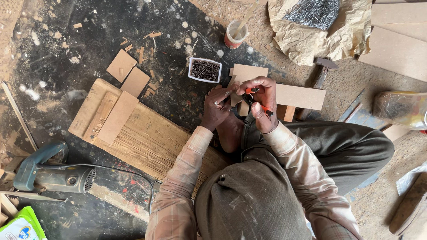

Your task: The person assembles a small wooden structure by hammering nails into a T-shaped piece of wood. They repeatedly pick up nails, position them, and strike with a hammer while sitting on the floor.

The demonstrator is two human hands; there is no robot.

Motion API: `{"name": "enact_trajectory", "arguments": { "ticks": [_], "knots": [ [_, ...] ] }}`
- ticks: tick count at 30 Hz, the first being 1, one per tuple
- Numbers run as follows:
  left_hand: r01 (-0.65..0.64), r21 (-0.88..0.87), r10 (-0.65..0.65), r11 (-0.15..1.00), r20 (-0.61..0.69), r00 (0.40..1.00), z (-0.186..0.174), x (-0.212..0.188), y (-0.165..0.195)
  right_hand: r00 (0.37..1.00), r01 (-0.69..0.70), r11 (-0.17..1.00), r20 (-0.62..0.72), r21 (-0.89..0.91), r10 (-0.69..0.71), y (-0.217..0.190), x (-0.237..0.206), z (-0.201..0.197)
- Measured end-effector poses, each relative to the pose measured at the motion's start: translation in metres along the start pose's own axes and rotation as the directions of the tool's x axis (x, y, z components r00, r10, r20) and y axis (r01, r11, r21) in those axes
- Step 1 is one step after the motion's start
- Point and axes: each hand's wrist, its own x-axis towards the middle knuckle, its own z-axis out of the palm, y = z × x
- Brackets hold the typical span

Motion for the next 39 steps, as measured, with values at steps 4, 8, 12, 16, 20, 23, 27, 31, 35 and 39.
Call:
{"name": "enact_trajectory", "arguments": {
  "ticks": [4, 8, 12, 16, 20, 23, 27, 31, 35, 39],
  "knots": [
    [0.055, -0.033, -0.054, 0.998, 0.03, 0.998, 0.001, -0.005, -0.007, 0.997, -0.063, 0.998, 0.034, 0.011, 0.062, -0.01, 0.002, 0.001],
    [0.025, -0.066, -0.022, 0.998, 0.045, 0.999, 0.001, -0.006, -0.017, 0.999, -0.036, 0.999, 0.007, 0.013, 0.036, -0.014, 0.004, 0.001],
    [-0.111, -0.09, 0.114, 0.99, 0.037, 0.993, -0.006, -0.004, -0.019, 0.998, 0.046, 0.999, -0.043, -0.029, -0.048, -0.006, 0.006, 0.004],
    [0.129, -0.212, -0.096, 0.969, 0.158, 0.983, -0.015, -0.001, -0.011, 0.994, 0.068, 0.998, -0.084, -0.009, -0.068, 0.004, 0.006, 0.005],
    [0.159, -0.147, -0.14, 0.976, 0.136, 0.981, -0.011, 0.005, -0.003, 0.981, 0.15, 0.986, -0.136, 0.078, -0.139, 0.014, 0.016, 0.0],
    [0.136, -0.183, -0.111, 0.974, 0.137, 0.984, -0.012, 0.007, -0.001, 0.957, 0.146, 0.95, -0.284, 0.277, -0.064, 0.011, 0.019, -0.006],
    [0.054, -0.212, -0.033, 0.976, 0.1, 0.994, -0.013, 0.009, -0.001, 0.948, 0.125, 0.927, -0.319, 0.352, -0.007, 0.001, 0.022, -0.007],
    [0.125, -0.151, -0.105, 0.981, 0.128, 0.986, -0.011, 0.008, 0.0, 0.99, 0.096, 0.994, -0.101, -0.046, -0.101, -0.008, 0.015, 0.001],
    [0.117, -0.136, -0.104, 0.984, 0.101, 0.989, -0.008, 0.007, 0.0, 0.99, 0.131, 0.965, 0.089, -0.226, -0.113, -0.008, 0.008, 0.005],
    [0.068, -0.167, -0.054, 0.984, 0.088, 0.995, -0.008, 0.008, 0.003, 0.989, 0.124, 0.985, -0.061, -0.123, -0.132, 0.003, 0.015, 0.0]
  ]
}}
